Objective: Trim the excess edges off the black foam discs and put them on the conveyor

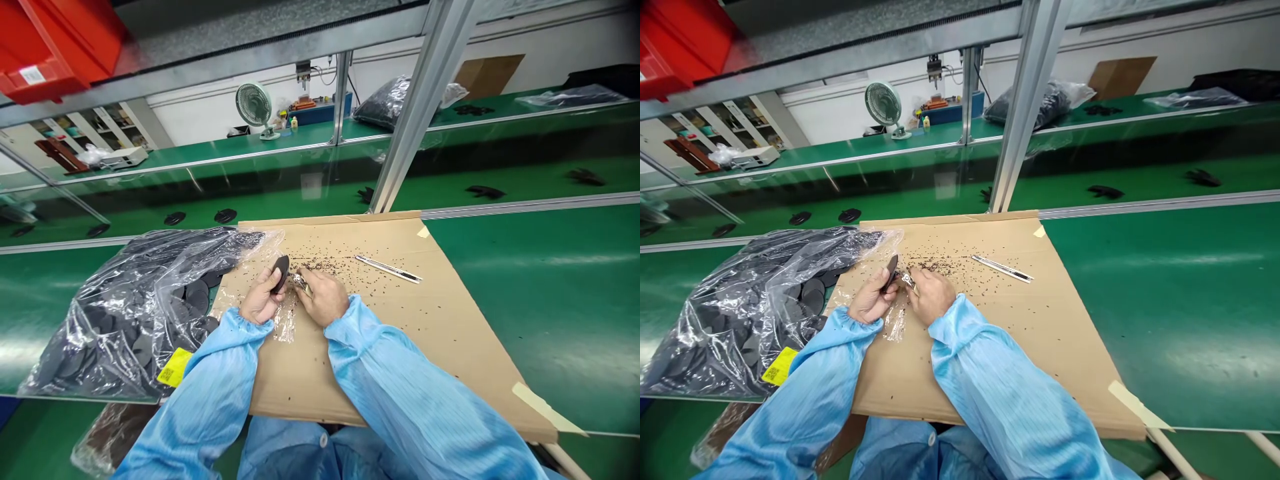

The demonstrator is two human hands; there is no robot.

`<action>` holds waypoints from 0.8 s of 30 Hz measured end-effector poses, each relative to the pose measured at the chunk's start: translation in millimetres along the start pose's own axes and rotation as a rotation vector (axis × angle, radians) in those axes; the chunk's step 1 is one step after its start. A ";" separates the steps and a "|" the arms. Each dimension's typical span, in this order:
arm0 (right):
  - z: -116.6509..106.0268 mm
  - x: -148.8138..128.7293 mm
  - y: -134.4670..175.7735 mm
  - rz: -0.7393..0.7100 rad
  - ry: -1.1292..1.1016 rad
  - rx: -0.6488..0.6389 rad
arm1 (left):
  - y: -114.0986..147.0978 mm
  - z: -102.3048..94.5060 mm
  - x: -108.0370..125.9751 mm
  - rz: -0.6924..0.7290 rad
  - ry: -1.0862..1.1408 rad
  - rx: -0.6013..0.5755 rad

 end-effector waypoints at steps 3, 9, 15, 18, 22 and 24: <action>0.8 1.2 -0.7 0.014 0.023 -0.048 | 0.6 0.1 0.2 0.004 0.000 -0.006; 2.6 2.2 -1.6 0.051 0.040 -0.121 | -0.6 -3.6 -1.7 -0.005 0.021 0.008; -0.2 9.4 -0.6 0.110 -0.137 -0.019 | -3.3 -8.1 2.3 0.036 0.014 0.083; -6.4 14.9 0.9 0.150 -0.193 0.064 | -4.6 -9.5 7.4 0.087 0.041 0.095; -7.3 11.3 1.6 0.125 -0.213 0.052 | -6.0 -9.4 10.6 0.127 0.119 0.080; -6.3 6.8 1.9 0.103 -0.205 0.027 | -5.8 -9.9 7.9 0.086 0.116 0.083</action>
Point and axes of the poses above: each hand's wrist, its own y-axis away from the middle knuckle, its own z-axis out of the palm, x = y × z, the point moved 7 cm from there along -y, towards the middle knuckle, and after that the axes turned 2 degrees about -x, right-handed, at the moved point
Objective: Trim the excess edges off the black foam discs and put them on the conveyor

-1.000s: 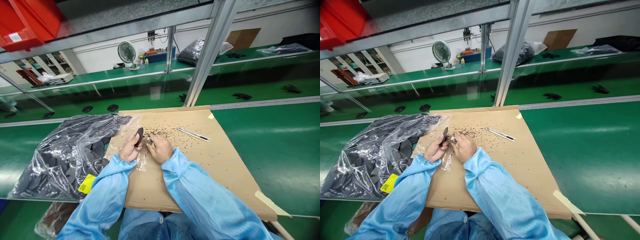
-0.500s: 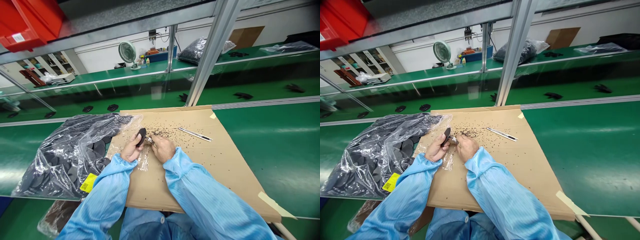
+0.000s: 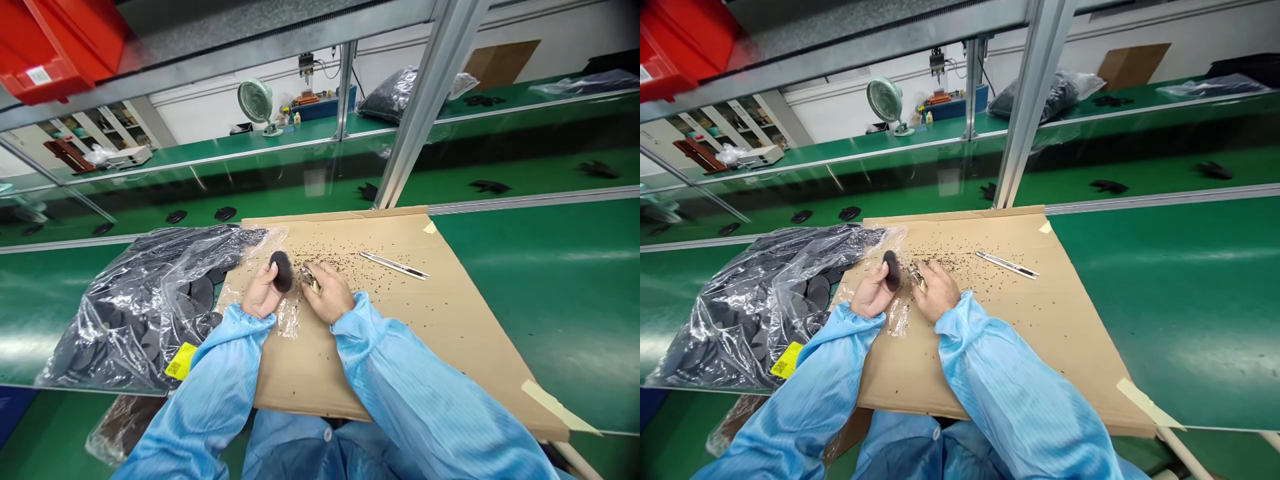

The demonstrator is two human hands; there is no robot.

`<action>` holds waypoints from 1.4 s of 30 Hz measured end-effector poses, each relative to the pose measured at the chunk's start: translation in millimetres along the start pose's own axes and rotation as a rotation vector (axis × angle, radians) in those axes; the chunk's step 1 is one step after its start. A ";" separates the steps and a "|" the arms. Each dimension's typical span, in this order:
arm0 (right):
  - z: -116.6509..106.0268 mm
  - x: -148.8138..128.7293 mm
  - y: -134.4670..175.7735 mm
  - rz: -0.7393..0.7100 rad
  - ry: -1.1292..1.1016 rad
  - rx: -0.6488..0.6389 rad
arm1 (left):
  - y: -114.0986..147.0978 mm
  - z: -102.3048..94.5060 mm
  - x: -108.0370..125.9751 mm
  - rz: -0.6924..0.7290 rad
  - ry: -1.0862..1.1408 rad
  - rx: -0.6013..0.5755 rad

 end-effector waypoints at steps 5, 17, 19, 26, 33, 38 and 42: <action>3.9 -8.4 1.9 -0.028 0.055 -0.091 | 4.7 -0.9 -4.6 -0.135 -0.048 -0.011; 11.1 -23.4 8.1 -0.096 0.163 -0.320 | 7.4 2.1 -6.7 -0.159 -0.233 -0.042; 11.6 -23.5 8.3 -0.104 0.155 -0.339 | 7.0 1.6 -6.7 -0.156 -0.249 -0.041; 12.6 -22.8 7.9 -0.119 0.211 -0.384 | 8.7 -0.5 -5.1 -0.155 -0.293 -0.011; 17.8 -17.6 8.6 -0.129 0.285 -0.431 | 5.5 -3.8 -7.8 -0.108 -0.367 -0.014; 23.1 -15.0 9.7 -0.138 0.311 -0.439 | 5.4 -4.7 -9.1 -0.126 -0.392 0.021; 18.9 -12.4 7.8 -0.076 0.247 -0.373 | 8.3 -2.2 -9.8 -0.123 -0.360 0.059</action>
Point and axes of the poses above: each hand's wrist, its own y-axis away from the middle knuckle, its own z-axis out of the palm, x = y × z, the point moved 7 cm from there along -y, towards the middle knuckle, and after that the axes turned 2 degrees about -x, right-handed, at the moved point
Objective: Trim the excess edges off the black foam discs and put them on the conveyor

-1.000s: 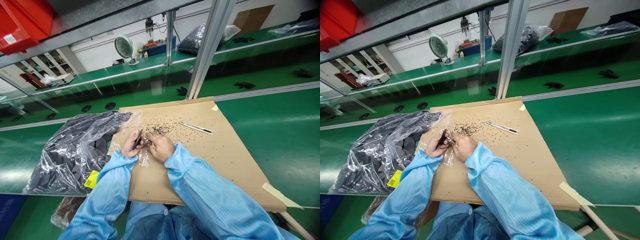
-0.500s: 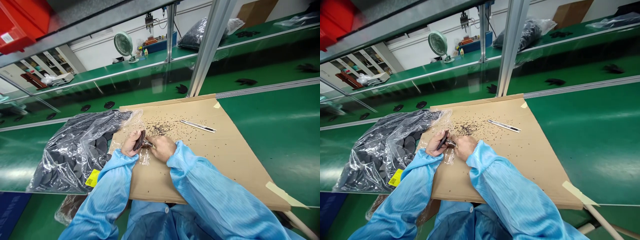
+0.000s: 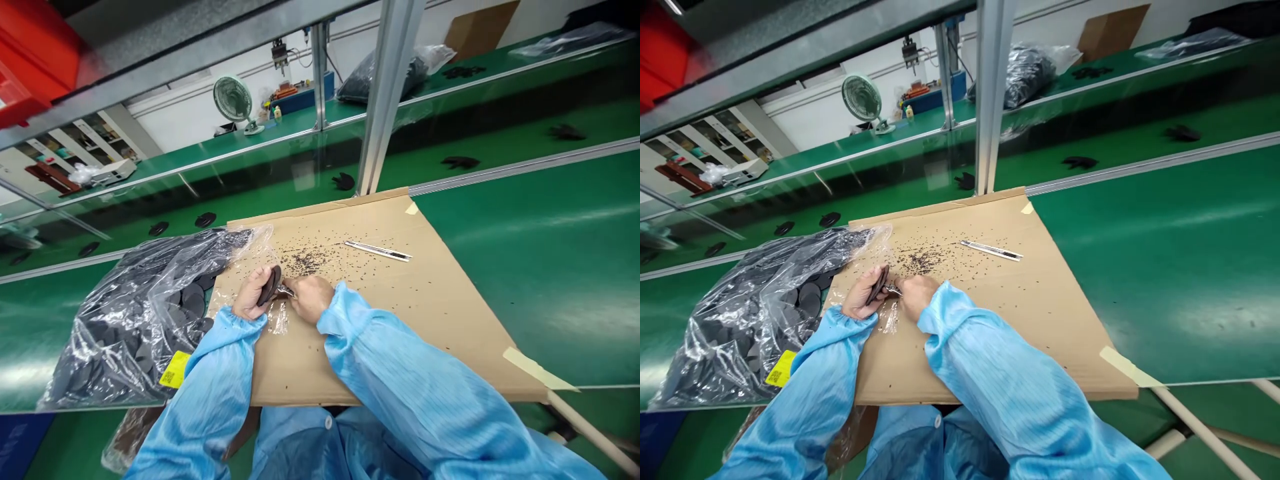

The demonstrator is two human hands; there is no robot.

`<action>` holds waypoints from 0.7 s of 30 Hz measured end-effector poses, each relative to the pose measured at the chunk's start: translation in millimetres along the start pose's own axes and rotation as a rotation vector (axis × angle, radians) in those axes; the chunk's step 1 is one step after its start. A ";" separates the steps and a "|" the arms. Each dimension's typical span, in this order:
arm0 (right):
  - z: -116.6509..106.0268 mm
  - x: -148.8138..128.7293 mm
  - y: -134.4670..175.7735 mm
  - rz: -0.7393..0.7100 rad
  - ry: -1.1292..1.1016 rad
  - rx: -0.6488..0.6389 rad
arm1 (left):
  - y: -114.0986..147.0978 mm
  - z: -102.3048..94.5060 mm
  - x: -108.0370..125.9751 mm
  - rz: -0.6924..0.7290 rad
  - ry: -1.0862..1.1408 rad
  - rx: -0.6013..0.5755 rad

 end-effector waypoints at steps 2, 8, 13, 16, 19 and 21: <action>-6.3 11.4 -0.2 0.088 -0.044 0.096 | 1.9 1.6 3.3 0.041 0.025 0.015; -23.8 49.6 4.0 0.281 -0.056 0.373 | -15.5 4.2 46.9 0.325 -0.097 0.105; -31.3 43.1 6.9 0.183 -0.108 0.508 | -67.7 13.5 125.8 0.739 -0.683 0.422; -27.9 41.2 5.3 0.153 -0.139 0.509 | -105.8 31.6 161.7 0.853 -1.035 0.481; -22.4 43.5 2.1 0.152 -0.150 0.510 | -133.7 46.4 181.0 0.876 -1.232 0.468; -18.7 44.0 0.1 0.143 -0.157 0.511 | -147.7 53.1 181.0 0.808 -1.330 0.420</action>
Point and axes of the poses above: each hand's wrist, its own y-axis away from the middle knuckle, its own z-axis out of the palm, x = y × z, the point moved 7 cm from there along -y, towards the middle knuckle, and after that the axes turned 2 degrees about -x, right-handed, at the moved point
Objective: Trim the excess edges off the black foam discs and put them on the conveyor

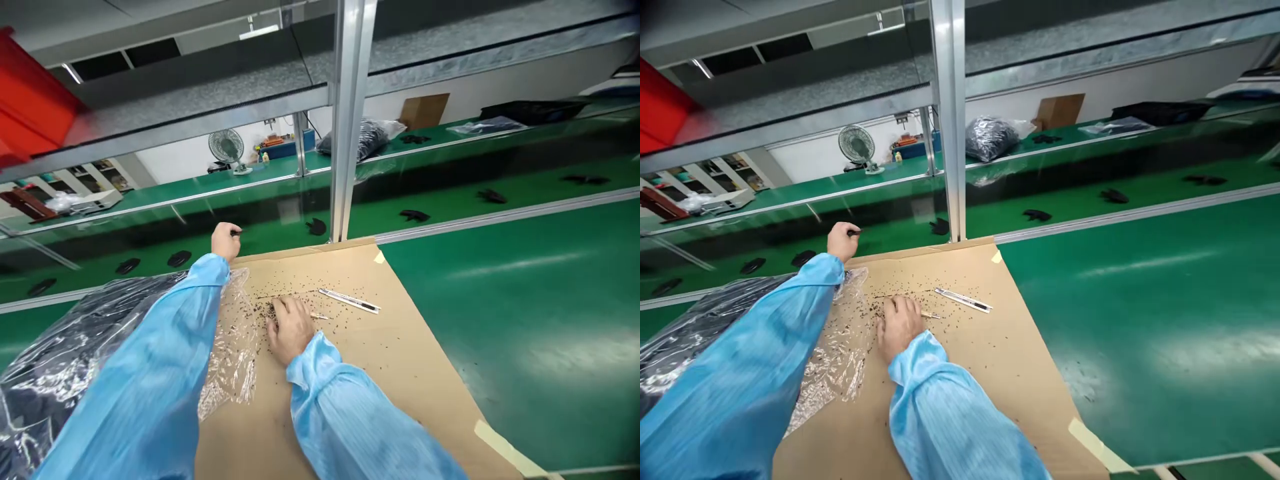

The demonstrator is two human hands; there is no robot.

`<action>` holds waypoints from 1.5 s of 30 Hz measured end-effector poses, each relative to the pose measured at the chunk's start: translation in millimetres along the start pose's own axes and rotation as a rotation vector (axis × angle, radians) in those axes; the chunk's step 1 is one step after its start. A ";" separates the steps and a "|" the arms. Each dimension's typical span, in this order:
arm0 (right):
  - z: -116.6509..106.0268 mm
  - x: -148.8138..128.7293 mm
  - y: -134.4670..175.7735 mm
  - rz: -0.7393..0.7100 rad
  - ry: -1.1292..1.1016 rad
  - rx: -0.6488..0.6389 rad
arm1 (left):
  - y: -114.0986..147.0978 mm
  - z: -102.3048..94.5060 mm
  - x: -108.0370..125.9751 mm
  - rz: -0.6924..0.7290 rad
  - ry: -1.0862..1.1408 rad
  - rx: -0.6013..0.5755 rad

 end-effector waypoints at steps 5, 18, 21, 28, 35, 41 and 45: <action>1.9 -1.8 1.5 -0.037 -0.042 0.041 | 14.3 20.2 -3.7 -0.158 0.005 -0.122; -52.3 -51.9 74.9 0.033 -0.791 -0.099 | 397.6 -80.9 80.6 0.003 0.832 -1.142; -19.0 -63.1 164.0 0.011 -0.751 -0.690 | 480.6 -42.4 36.4 -0.062 0.759 -1.067; 30.2 9.2 303.1 0.329 -0.374 -0.691 | 538.0 30.7 -26.6 -0.220 0.538 -1.007; 38.6 7.7 315.2 0.319 -0.503 -0.770 | 497.5 39.7 13.2 0.123 0.448 -1.160; 45.6 1.3 307.3 0.446 -0.845 -0.633 | 476.0 5.6 -1.4 0.008 0.557 -0.909; 54.3 -7.7 298.3 0.382 -0.805 -0.714 | 476.3 -15.8 -9.5 -0.014 0.562 -0.825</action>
Point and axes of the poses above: each hand's wrist, its own y-axis away from the middle knuckle, its own z-axis out of the palm, x = y × z, the point moved 7 cm from there along -y, towards the middle knuckle, and after that the axes turned 2 degrees about -x, right-handed, at the moved point
